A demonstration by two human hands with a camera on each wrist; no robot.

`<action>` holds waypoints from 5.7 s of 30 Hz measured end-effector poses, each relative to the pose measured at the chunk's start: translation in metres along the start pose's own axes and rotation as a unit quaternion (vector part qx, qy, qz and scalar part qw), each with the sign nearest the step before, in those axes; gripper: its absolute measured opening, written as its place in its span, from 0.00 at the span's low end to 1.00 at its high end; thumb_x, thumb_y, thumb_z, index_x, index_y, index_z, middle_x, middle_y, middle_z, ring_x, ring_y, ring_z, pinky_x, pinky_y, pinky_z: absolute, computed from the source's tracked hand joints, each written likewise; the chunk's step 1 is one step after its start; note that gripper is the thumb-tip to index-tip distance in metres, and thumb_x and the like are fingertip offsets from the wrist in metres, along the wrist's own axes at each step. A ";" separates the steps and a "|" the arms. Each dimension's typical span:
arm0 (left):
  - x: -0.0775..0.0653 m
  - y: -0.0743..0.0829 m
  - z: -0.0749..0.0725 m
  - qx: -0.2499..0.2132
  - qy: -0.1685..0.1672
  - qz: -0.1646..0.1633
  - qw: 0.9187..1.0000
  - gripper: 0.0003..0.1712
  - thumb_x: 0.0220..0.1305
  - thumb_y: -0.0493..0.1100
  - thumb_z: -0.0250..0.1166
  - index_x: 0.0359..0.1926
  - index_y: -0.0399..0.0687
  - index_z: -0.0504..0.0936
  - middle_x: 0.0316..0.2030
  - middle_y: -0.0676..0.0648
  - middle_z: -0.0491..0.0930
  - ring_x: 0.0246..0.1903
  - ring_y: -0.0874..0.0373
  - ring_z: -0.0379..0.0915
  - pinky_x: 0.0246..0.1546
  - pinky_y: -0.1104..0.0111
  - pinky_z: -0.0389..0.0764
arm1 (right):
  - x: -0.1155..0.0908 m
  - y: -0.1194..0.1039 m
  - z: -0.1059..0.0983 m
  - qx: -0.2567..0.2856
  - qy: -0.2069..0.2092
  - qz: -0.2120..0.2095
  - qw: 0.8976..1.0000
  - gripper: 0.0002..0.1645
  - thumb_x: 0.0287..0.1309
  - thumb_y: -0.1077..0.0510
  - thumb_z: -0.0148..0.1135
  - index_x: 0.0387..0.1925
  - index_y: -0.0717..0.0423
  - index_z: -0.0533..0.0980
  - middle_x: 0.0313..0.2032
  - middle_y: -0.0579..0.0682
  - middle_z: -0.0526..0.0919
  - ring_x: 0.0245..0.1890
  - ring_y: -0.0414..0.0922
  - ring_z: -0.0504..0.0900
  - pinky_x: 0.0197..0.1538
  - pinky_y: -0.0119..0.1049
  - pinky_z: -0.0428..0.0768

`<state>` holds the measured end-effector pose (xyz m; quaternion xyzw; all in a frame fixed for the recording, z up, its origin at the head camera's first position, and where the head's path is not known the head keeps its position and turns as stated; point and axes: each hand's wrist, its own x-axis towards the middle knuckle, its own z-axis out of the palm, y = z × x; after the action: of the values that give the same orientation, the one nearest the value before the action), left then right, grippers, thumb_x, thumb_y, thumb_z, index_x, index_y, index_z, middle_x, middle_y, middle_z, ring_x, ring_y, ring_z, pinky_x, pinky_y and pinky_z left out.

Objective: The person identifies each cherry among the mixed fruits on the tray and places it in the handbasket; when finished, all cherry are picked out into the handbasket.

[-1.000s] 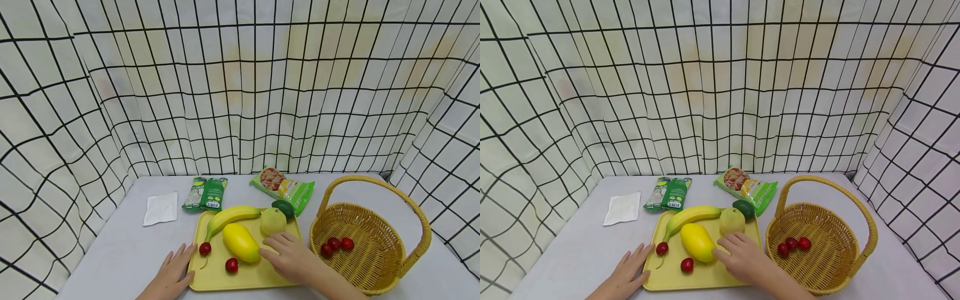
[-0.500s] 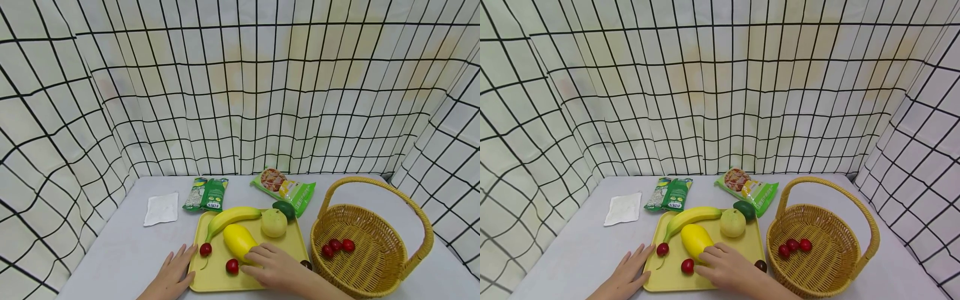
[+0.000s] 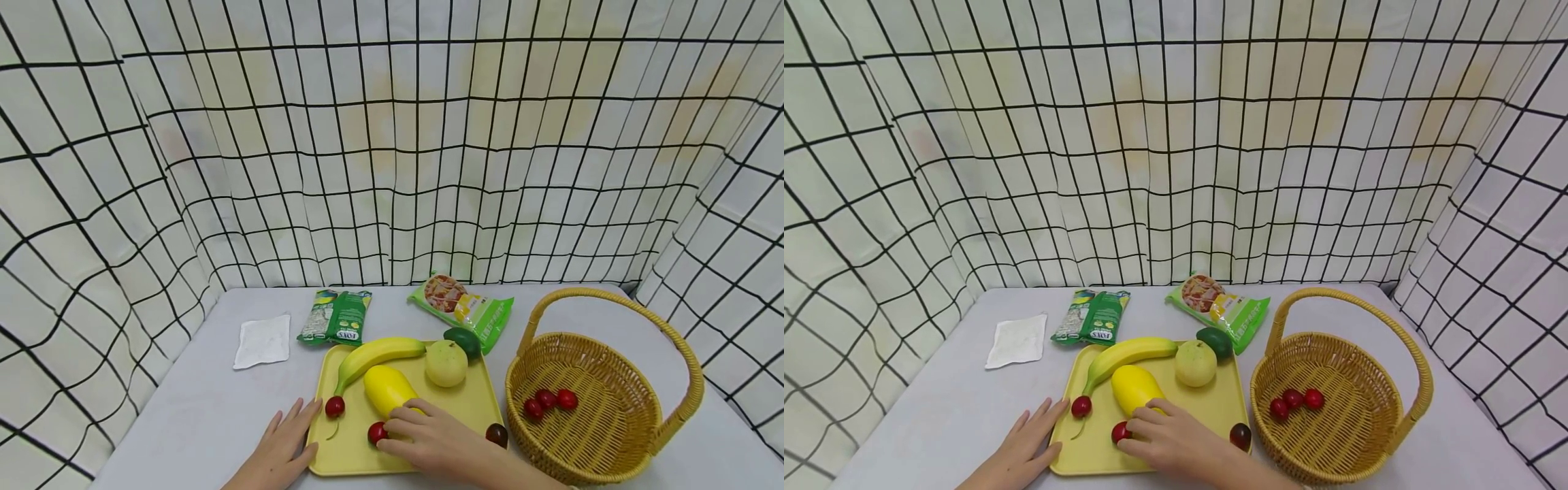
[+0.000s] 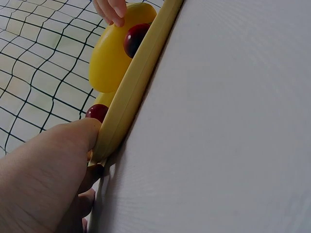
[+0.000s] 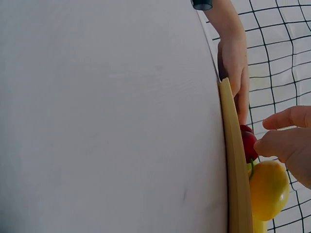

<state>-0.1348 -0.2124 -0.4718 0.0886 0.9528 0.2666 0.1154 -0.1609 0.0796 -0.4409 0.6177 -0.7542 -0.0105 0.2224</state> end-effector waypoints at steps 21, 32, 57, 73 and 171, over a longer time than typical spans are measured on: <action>0.001 -0.001 -0.002 0.002 0.000 0.006 1.000 0.38 0.61 0.53 0.58 0.68 0.43 0.57 0.65 0.42 0.59 0.67 0.42 0.42 0.62 0.43 0.37 | 0.020 -0.002 0.007 0.014 -0.021 0.007 1.000 0.13 0.61 0.54 0.57 0.48 0.44 0.72 0.44 0.42 0.73 0.47 0.39 0.67 0.59 0.35 0.64; 0.000 -0.002 0.000 0.001 0.001 0.008 1.000 0.39 0.61 0.53 0.58 0.68 0.42 0.57 0.65 0.41 0.59 0.67 0.41 0.43 0.62 0.42 0.38 | 0.027 0.000 0.012 -0.014 -0.024 0.014 1.000 0.10 0.62 0.53 0.55 0.45 0.42 0.73 0.37 0.39 0.73 0.44 0.39 0.67 0.55 0.35 0.66; 0.000 -0.002 0.000 0.003 0.002 0.012 1.000 0.38 0.61 0.52 0.58 0.67 0.41 0.57 0.65 0.41 0.59 0.67 0.41 0.43 0.62 0.42 0.38 | 0.029 0.001 0.004 -0.025 -0.011 0.002 1.000 0.08 0.61 0.53 0.56 0.42 0.43 0.74 0.37 0.41 0.74 0.47 0.41 0.69 0.57 0.38 0.67; -0.001 -0.002 0.000 0.003 0.006 0.004 1.000 0.38 0.61 0.53 0.58 0.68 0.43 0.57 0.65 0.42 0.59 0.67 0.42 0.43 0.63 0.43 0.38 | 0.031 0.002 -0.025 -0.015 0.037 0.010 0.999 0.15 0.57 0.60 0.57 0.46 0.45 0.74 0.41 0.42 0.74 0.47 0.39 0.70 0.53 0.33 0.69; 0.000 0.000 -0.001 -0.005 0.005 0.020 1.000 0.35 0.63 0.48 0.56 0.67 0.39 0.57 0.65 0.41 0.58 0.67 0.41 0.42 0.62 0.43 0.36 | -0.163 0.059 -0.071 -0.036 0.055 0.268 0.961 0.32 0.64 0.41 0.31 0.42 0.55 0.78 0.38 0.49 0.80 0.37 0.47 0.78 0.37 0.45 0.78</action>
<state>-0.1355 -0.2131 -0.4712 0.1053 0.9500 0.2742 0.1061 -0.1690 0.2644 -0.4124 0.3839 -0.8779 0.0563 0.2807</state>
